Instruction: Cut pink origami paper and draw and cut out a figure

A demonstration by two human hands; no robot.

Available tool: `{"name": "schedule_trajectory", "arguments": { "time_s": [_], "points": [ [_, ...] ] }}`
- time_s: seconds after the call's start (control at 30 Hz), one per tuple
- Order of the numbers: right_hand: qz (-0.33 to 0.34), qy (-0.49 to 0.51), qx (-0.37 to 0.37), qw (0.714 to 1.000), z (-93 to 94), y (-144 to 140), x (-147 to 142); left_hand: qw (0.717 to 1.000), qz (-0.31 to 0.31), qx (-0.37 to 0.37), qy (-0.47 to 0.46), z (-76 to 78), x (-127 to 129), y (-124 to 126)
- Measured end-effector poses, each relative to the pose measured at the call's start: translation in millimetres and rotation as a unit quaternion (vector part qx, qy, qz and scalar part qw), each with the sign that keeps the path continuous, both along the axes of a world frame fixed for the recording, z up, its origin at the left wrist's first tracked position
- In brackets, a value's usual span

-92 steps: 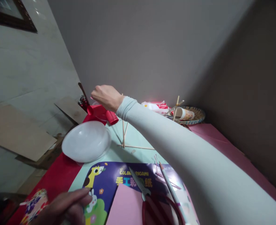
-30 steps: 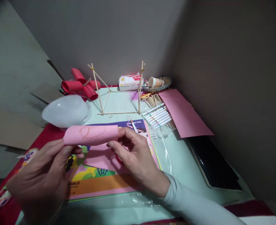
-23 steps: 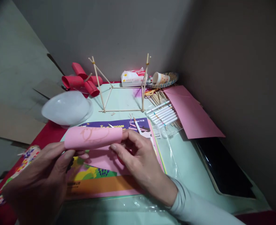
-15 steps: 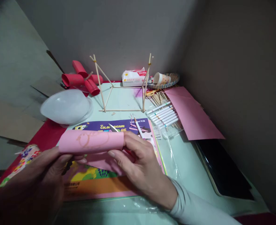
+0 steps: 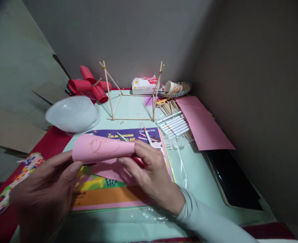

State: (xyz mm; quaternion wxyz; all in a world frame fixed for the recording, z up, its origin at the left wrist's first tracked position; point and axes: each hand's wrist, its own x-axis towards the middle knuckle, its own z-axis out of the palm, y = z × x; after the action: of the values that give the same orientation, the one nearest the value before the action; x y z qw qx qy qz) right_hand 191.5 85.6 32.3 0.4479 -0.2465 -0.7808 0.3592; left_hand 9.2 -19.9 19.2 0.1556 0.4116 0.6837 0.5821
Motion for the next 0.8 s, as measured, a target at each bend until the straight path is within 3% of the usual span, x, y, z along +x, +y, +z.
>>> {"name": "schedule_trajectory", "arguments": {
  "time_s": [0.13,0.27,0.37,0.53,0.63,0.73,0.8],
  "points": [
    [0.052,-0.013,-0.038,0.998,3.5,1,4,0.995,0.008,0.059,-0.076,13.2,3,11],
    [0.102,0.014,-0.159,0.982,-0.9,0,10,0.997,-0.021,0.07,-0.022,21.9,0,16],
    [0.112,0.052,-0.206,0.971,-3.3,1,10,0.998,-0.039,0.05,-0.024,16.8,-2,16],
    [0.005,0.001,-0.142,0.99,-3.4,2,4,0.995,-0.064,0.027,-0.069,7.2,1,18],
    [-0.035,0.018,-0.072,0.997,-6.2,1,1,0.989,-0.08,0.057,-0.115,9.0,4,22],
    [-0.023,0.014,0.028,0.999,-7.3,-1,2,0.976,-0.086,0.078,-0.185,13.1,3,26],
    [0.014,-0.005,0.11,0.994,-7.5,-3,3,0.97,-0.108,0.052,-0.209,15.4,1,27]
  ]
}}
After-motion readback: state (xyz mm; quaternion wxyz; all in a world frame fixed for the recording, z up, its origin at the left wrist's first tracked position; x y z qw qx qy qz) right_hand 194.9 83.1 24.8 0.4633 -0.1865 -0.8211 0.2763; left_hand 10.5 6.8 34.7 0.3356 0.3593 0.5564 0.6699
